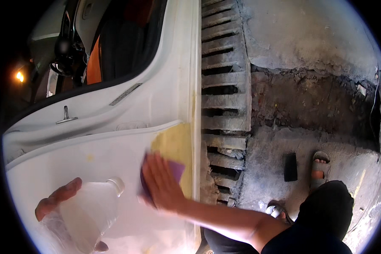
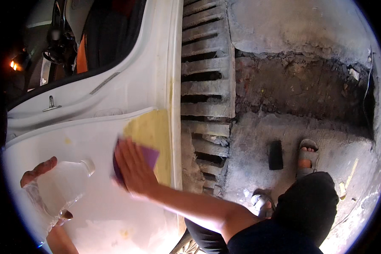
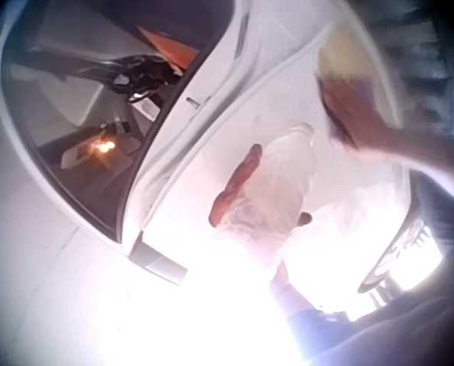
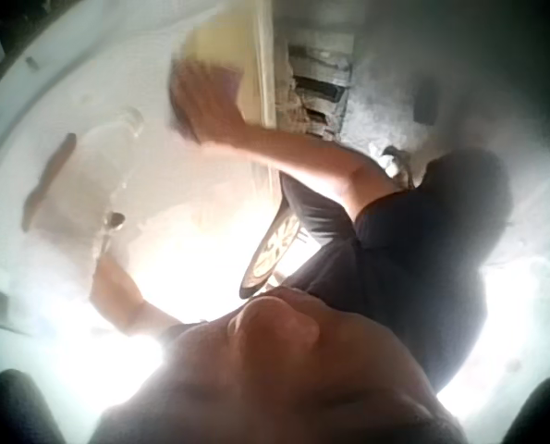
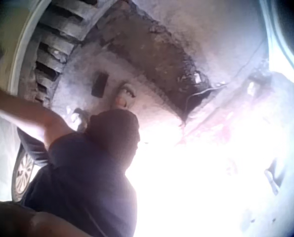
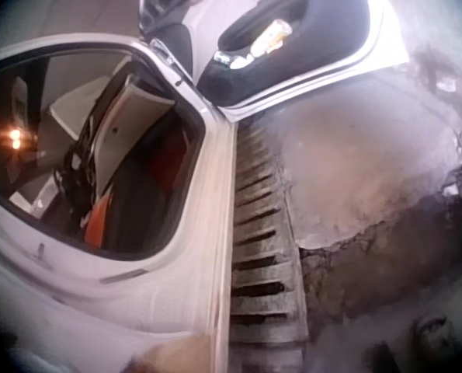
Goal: The person sands the exterior surface of a white car door using a purple sanding block. They repeatedly pour water from a plastic bottle onto the door to keep the surface wet and continue sanding in a circular motion.
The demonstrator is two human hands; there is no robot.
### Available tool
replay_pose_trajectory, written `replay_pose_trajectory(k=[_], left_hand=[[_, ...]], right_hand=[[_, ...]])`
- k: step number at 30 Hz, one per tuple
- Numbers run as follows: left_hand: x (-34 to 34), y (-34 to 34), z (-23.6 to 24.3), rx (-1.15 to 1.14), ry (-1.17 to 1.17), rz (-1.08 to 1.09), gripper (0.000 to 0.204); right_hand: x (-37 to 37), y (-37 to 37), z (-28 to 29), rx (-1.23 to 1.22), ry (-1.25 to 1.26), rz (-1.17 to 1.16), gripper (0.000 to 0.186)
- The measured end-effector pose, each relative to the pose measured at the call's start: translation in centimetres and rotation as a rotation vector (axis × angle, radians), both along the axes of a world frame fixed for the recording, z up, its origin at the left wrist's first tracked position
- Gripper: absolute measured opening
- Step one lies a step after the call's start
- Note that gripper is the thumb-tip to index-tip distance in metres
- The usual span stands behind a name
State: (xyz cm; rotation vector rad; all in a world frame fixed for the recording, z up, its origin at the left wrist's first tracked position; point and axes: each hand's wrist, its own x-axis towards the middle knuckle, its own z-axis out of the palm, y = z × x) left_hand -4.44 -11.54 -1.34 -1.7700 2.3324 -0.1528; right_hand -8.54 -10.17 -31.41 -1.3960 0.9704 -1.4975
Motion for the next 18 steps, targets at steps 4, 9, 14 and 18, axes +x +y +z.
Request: replay_pose_trajectory(k=[4,9,14,18], left_hand=[[-0.3,-0.6,0.5,0.010,-0.010,0.001,0.110],[-0.4,-0.7,1.2,0.019,-0.002,-0.013,0.110],[-0.8,-1.7,1.1,0.087,0.022,-0.027,0.110],[-0.5,-1.5,0.8,0.147,0.072,-0.054,0.110]], right_hand=[[1.5,5.0,-1.7,-0.142,-0.025,0.076,0.074],[-2.6,-8.5,0.4,0.041,0.025,-0.043,0.077],[0.6,2.4,-0.8,0.040,-0.016,0.037,0.077],[2.4,15.2,-0.2,0.172,0.072,0.213,0.076]])
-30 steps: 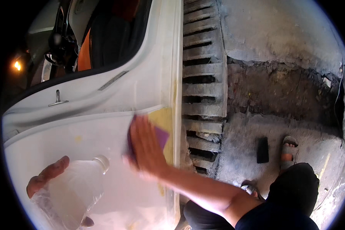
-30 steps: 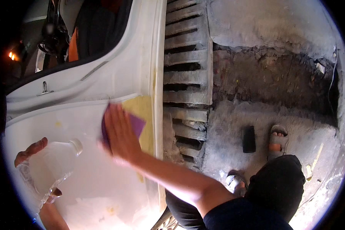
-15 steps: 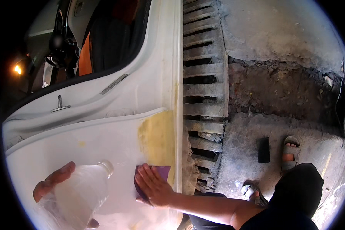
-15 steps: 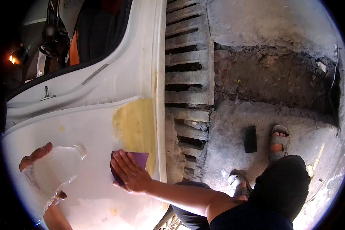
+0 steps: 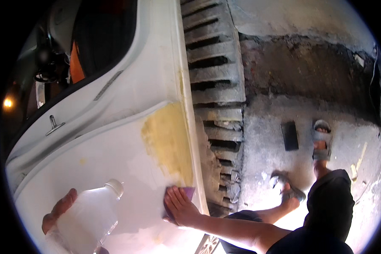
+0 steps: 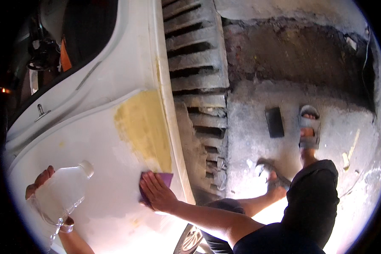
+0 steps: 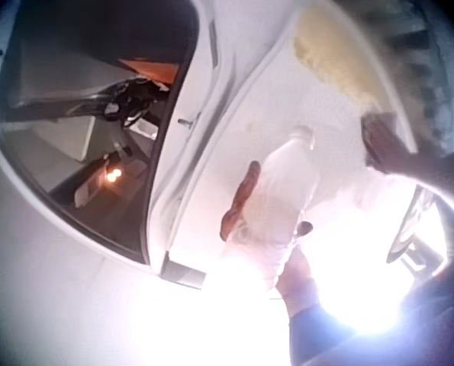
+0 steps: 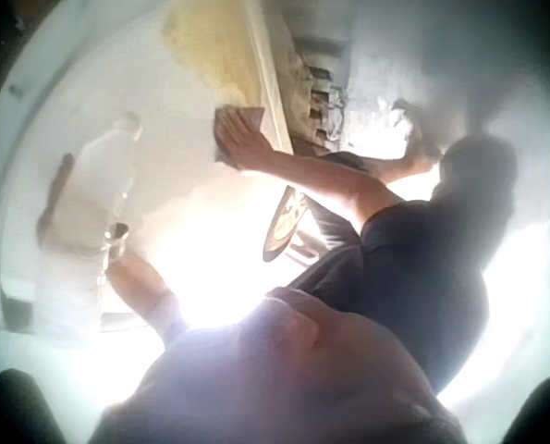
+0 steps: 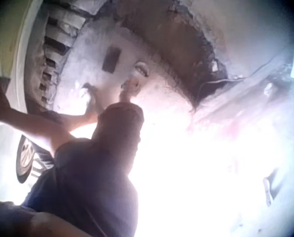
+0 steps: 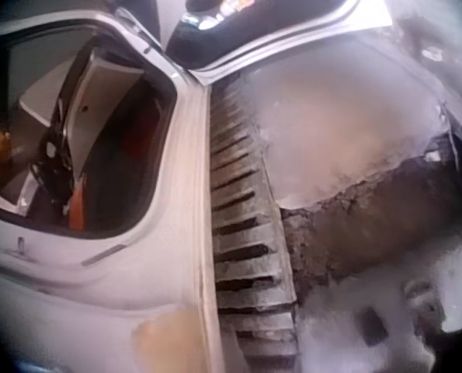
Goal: The person sands the exterior surface of a white car door using a purple sanding block. They repeatedly pour water from a plastic bottle onto the door to keep the surface wet and continue sanding in a circular motion.
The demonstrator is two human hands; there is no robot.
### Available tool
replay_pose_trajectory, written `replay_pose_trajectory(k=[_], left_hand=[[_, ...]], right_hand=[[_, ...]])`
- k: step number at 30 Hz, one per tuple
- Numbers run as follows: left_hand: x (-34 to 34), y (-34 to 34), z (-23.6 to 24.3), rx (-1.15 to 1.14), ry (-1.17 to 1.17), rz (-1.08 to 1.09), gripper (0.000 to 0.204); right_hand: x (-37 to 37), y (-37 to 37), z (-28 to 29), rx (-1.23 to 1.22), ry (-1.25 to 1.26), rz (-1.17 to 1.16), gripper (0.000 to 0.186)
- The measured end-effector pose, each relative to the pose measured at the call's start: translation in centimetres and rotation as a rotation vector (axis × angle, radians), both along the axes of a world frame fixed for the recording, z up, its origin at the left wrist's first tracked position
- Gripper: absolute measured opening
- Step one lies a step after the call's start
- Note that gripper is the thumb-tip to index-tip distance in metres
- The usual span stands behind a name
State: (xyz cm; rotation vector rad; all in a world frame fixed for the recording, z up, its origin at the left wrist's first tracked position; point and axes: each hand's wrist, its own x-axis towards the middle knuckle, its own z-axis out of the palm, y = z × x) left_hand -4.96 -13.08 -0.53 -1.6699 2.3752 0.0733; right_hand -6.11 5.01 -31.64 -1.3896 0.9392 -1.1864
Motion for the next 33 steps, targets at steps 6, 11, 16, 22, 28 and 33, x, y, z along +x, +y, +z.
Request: replay_pose_trajectory(k=[6,11,16,22,28,33], left_hand=[[0.4,0.9,-0.9,0.091,0.068,-0.036,0.111],[-0.3,0.0,-1.5,0.198,0.140,-0.070,0.111],[-1.9,-1.5,0.0,0.418,0.115,0.083,0.103],[-4.1,-1.3,-1.4,0.280,-0.029,-0.148,0.098],[-5.2,2.5,-4.4,0.464,0.477,0.148,0.072],[-4.7,4.0,-5.2,0.904,0.093,-0.408,0.056]], right_hand=[[-0.5,-5.5,-0.9,0.169,0.180,0.034,0.076],[-1.7,-14.8,-2.2,0.335,-0.023,-0.357,0.078],[2.6,1.8,1.8,0.533,0.014,-0.021,0.083],[1.7,16.0,5.2,0.913,-0.231,0.433,0.078],[-6.8,11.4,7.3,1.017,-0.602,0.309,0.075],[-13.8,4.5,9.1,1.253,-1.222,0.643,0.085]])
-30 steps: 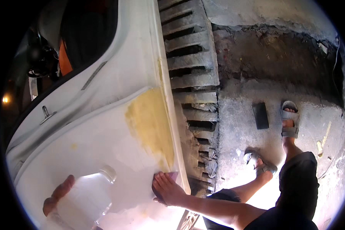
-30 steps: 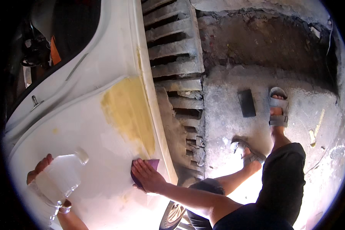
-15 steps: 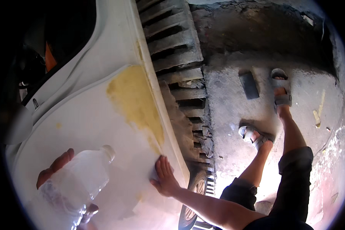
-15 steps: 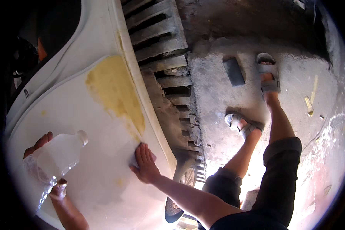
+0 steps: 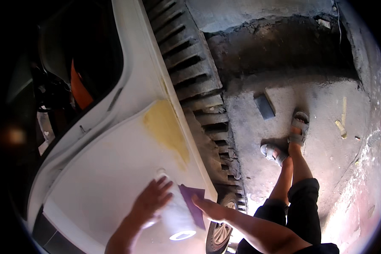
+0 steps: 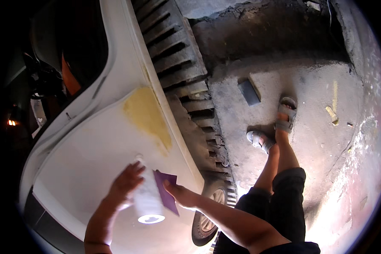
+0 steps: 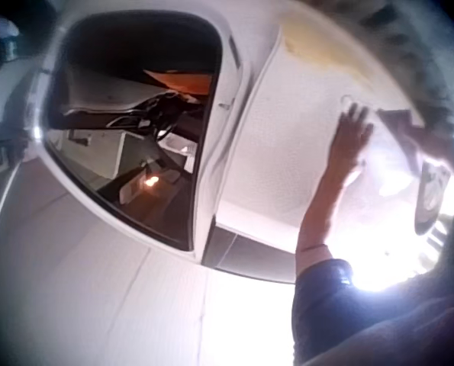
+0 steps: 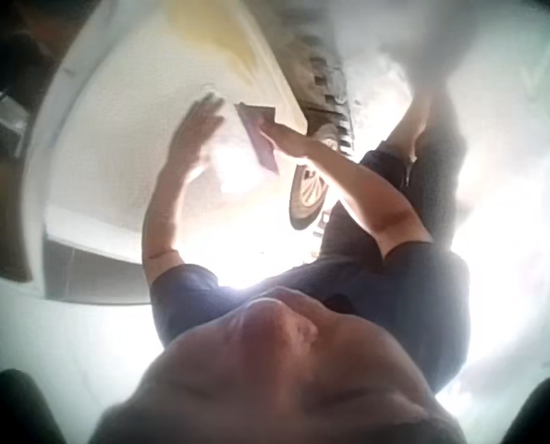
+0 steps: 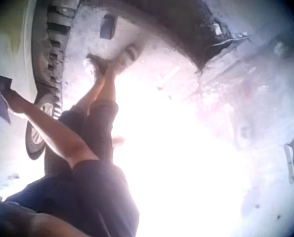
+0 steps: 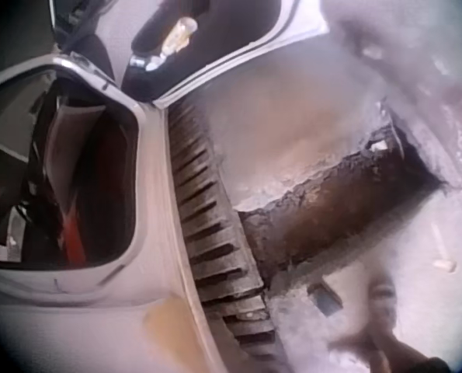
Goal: The person sands the exterior surface of a white car door using a purple sanding block. They repeatedly pour water from a plastic bottle onto the door to keep the surface wet and continue sanding in a circular motion.
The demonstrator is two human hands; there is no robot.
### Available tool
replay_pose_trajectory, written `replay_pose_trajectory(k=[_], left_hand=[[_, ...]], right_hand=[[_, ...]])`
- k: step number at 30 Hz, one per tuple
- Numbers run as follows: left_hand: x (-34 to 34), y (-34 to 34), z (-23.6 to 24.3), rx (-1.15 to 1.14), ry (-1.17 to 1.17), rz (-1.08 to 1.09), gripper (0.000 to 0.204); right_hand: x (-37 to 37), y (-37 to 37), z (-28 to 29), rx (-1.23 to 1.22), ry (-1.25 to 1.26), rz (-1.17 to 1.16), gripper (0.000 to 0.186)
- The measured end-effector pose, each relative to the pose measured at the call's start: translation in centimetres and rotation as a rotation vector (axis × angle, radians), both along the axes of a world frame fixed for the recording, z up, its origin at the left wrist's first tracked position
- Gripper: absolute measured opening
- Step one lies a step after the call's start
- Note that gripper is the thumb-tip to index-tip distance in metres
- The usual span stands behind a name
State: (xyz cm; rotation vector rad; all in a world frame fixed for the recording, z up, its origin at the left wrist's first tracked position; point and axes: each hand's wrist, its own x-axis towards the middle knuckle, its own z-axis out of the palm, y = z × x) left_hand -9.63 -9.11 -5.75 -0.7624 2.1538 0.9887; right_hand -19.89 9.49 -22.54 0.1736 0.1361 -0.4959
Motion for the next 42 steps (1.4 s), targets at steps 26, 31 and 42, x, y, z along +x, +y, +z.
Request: replay_pose_trajectory(k=[26,31,42], left_hand=[[0.2,-12.7,-21.2,-0.711,-0.731,-0.576,0.081],[0.1,-14.0,-15.4,-0.541,-0.685,-0.655,0.078],[-1.2,-13.6,-5.8,-0.511,-0.653,-0.592,0.077]], right_hand=[[-7.2,-6.6,0.9,-0.486,0.821,-0.078,0.089],[-7.8,-6.6,1.7,-0.491,0.724,-0.097,0.089],[-7.8,-6.3,2.1,-0.556,0.620,-0.133,0.087]])
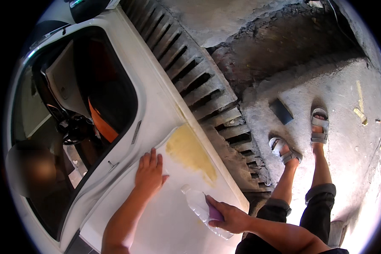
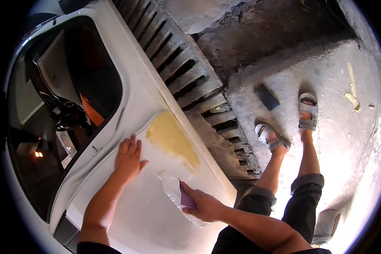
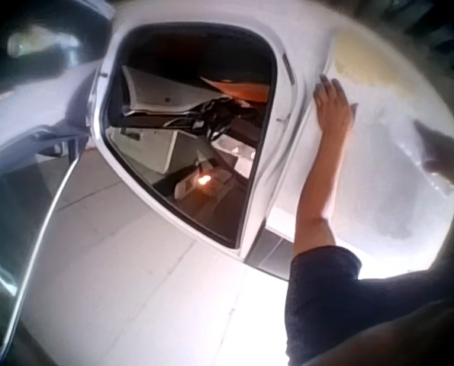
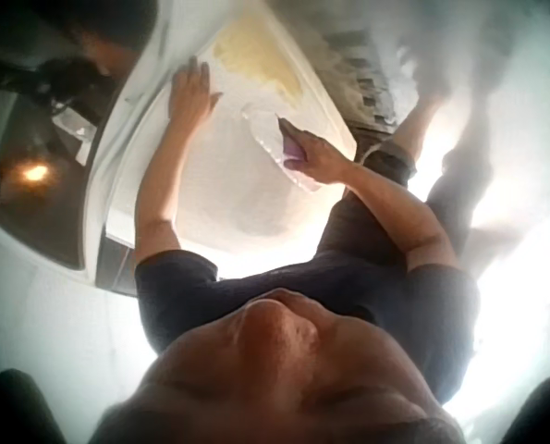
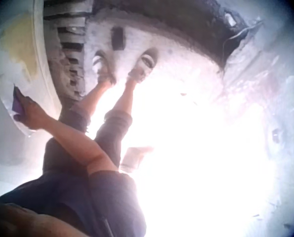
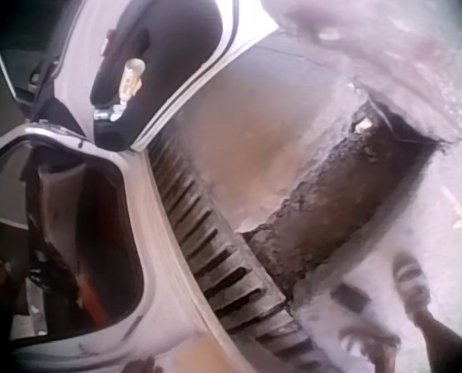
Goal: The person sands the exterior surface of a white car door using a purple sanding block. They repeatedly pour water from a plastic bottle onto the door to keep the surface wet and continue sanding in a circular motion.
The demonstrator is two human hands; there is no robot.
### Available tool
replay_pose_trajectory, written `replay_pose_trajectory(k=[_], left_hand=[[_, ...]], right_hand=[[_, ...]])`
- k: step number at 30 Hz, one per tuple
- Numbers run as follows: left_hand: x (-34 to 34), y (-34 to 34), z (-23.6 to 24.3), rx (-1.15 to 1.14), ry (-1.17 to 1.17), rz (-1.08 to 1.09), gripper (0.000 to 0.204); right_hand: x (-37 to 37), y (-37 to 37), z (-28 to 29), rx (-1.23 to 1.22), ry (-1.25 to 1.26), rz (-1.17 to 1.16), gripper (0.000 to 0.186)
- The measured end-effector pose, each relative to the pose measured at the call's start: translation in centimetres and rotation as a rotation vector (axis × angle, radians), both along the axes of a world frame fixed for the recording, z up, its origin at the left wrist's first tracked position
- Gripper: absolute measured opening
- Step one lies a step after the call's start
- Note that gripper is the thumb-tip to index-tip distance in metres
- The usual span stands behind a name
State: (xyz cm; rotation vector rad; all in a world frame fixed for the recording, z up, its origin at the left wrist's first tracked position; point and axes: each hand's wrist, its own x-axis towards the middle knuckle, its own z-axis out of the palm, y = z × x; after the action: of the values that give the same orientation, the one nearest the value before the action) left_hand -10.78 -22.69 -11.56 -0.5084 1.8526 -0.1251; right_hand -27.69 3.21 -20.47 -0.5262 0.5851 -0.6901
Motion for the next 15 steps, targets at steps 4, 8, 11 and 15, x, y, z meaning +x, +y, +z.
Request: replay_pose_trajectory(k=[4,8,11,15], left_hand=[[0.9,1.0,-9.0,-0.082,-0.044,-0.080,0.079],[0.8,0.9,-15.4,-0.157,-0.045,-0.115,0.077],[0.1,-0.9,-18.6,-0.116,-0.169,-0.192,0.074],[-0.5,-1.5,-21.8,-0.062,-0.357,-0.198,0.071]], right_hand=[[-0.4,0.7,-1.6,0.046,0.055,0.043,0.086],[0.0,1.9,-3.2,0.108,0.109,0.054,0.086],[0.7,2.5,-3.8,0.114,0.120,0.060,0.086],[1.5,3.5,-4.6,0.110,0.095,0.105,0.086]])
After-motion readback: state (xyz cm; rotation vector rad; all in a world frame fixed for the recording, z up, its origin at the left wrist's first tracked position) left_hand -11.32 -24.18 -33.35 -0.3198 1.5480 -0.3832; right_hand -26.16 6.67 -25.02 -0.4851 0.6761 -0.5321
